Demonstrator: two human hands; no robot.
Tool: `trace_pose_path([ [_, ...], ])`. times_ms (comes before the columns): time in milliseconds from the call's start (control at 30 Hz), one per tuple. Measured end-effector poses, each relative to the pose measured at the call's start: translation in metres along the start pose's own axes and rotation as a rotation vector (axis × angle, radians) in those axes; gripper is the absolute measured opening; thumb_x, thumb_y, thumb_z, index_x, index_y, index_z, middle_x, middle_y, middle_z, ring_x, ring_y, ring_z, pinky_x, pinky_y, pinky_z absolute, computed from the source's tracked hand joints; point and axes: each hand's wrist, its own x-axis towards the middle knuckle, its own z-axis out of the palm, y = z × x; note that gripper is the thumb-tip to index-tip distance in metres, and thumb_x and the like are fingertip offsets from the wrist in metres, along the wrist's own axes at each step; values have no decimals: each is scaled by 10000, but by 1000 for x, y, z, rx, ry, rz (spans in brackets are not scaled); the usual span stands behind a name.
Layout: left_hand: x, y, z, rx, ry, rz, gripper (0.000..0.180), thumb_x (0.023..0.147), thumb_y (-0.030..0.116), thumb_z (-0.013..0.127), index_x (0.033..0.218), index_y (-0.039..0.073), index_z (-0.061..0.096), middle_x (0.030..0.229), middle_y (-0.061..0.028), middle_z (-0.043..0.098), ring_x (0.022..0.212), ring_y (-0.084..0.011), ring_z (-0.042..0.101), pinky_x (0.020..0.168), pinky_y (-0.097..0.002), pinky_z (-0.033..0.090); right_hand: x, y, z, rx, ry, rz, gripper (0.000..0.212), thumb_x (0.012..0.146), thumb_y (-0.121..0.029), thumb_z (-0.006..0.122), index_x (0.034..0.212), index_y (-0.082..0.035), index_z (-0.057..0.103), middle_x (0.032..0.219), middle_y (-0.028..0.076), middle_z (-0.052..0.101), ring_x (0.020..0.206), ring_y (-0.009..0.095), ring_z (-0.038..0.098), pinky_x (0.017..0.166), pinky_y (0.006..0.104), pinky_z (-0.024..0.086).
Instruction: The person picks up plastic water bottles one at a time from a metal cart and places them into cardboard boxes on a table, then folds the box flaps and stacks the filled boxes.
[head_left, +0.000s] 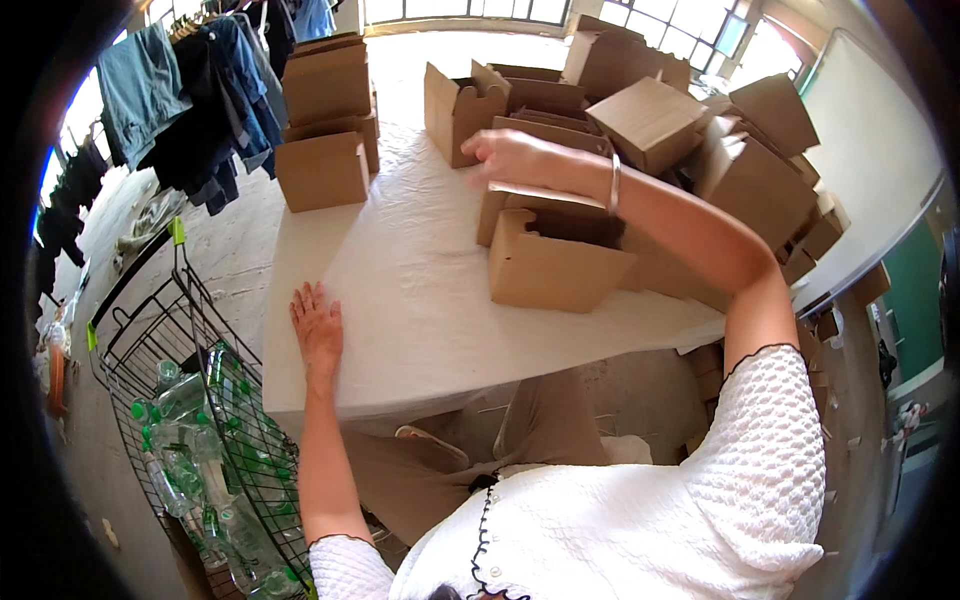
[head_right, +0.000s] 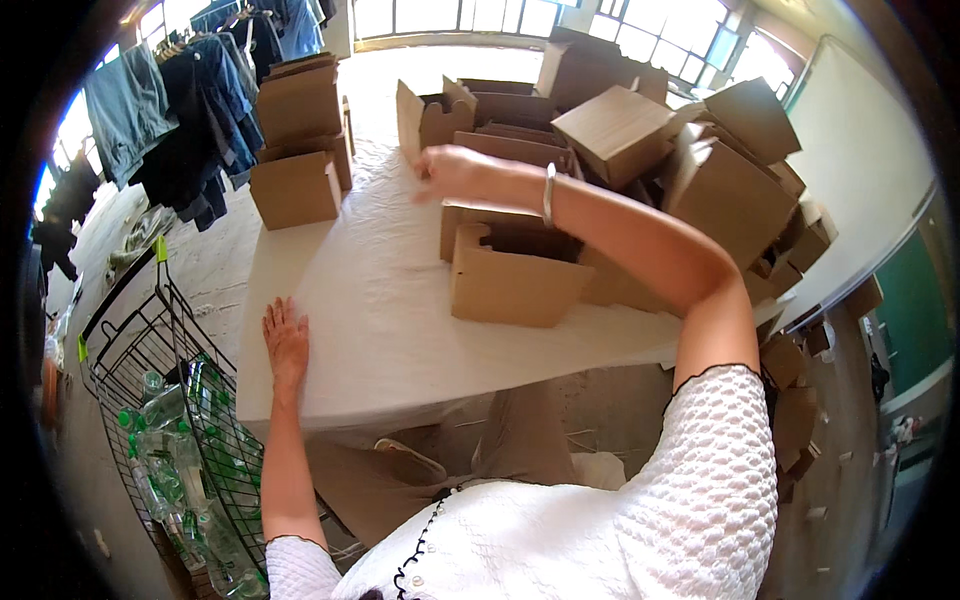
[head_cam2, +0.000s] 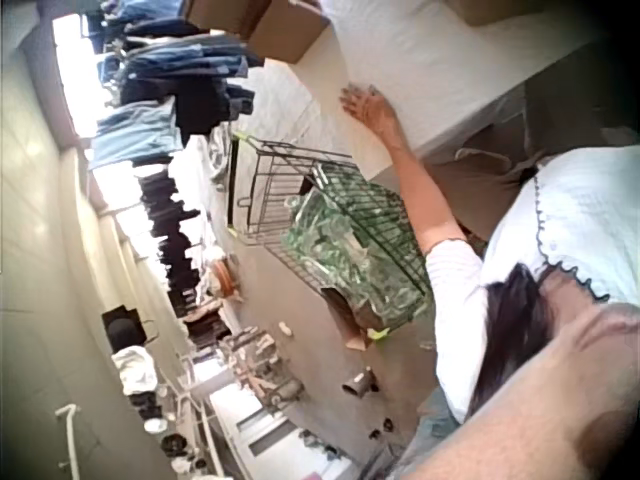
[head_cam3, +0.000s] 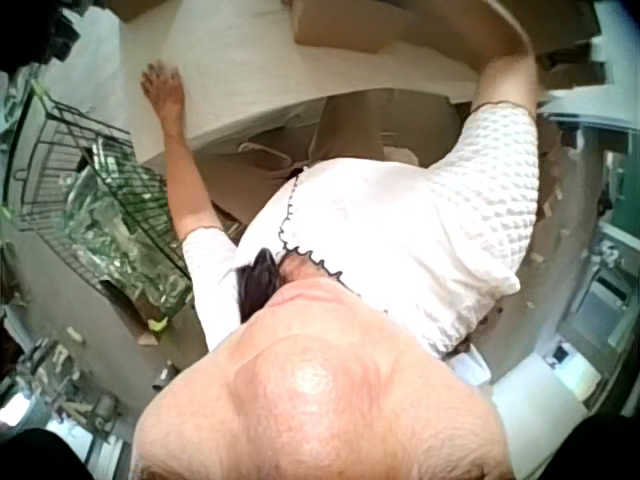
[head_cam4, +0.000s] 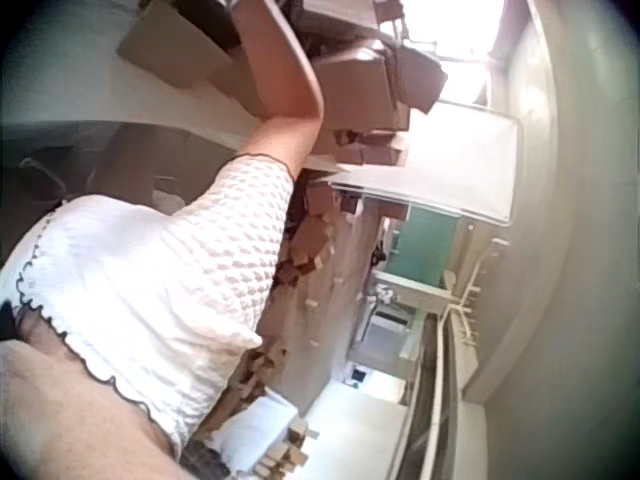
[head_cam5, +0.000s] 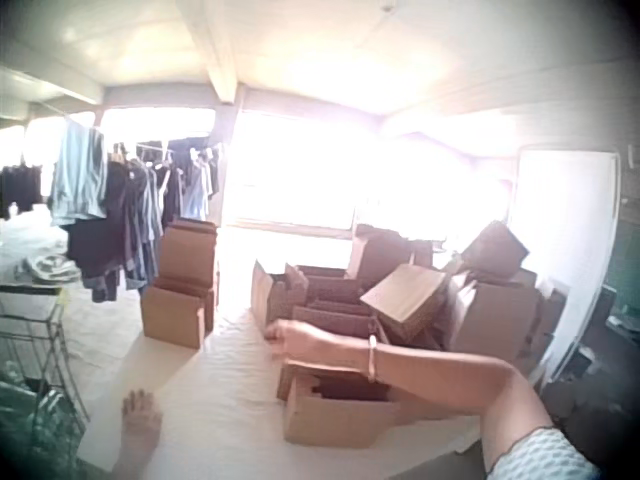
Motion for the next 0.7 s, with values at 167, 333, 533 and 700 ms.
trace_pose_path([
  [167, -26, 14, -6, 9, -12, 74, 555, 1073, 343, 477, 1531, 35, 426, 1629, -216, 332, 1515, -359, 288, 1258, -478, 212, -124, 47, 58, -271, 419, -249, 612, 893, -310, 758, 1399, -64, 517, 1459, 173, 502, 1307, 368, 534, 1099, 462, 443],
  [333, -63, 35, -46, -481, -78, 33, 610, 1093, 395, 463, 1556, 6, 380, 1643, -207, 308, 1528, -358, 267, 1255, -445, 218, -169, 73, 91, -68, 445, -83, 534, 841, -240, 775, 1300, -65, 566, 1253, 172, 632, 1092, 355, 660, 941, 446, 528],
  [533, -112, 51, -48, -979, 73, -97, 586, 1066, 279, 550, 1555, 1, 384, 1646, -175, 318, 1539, -297, 277, 1260, -416, 206, -165, 81, 98, -294, 371, -56, 218, 793, -133, 712, 1001, -71, 718, 827, 154, 726, 861, 349, 715, 824, 458, 538],
  [700, -156, 134, -114, -1241, 217, -154, 525, 1032, 132, 590, 1519, -2, 445, 1624, -156, 350, 1516, -258, 325, 1252, -416, 244, -169, 26, 119, -238, 605, -417, 104, 803, -108, 703, 900, -77, 728, 825, 57, 732, 794, 251, 712, 716, 379, 533],
])
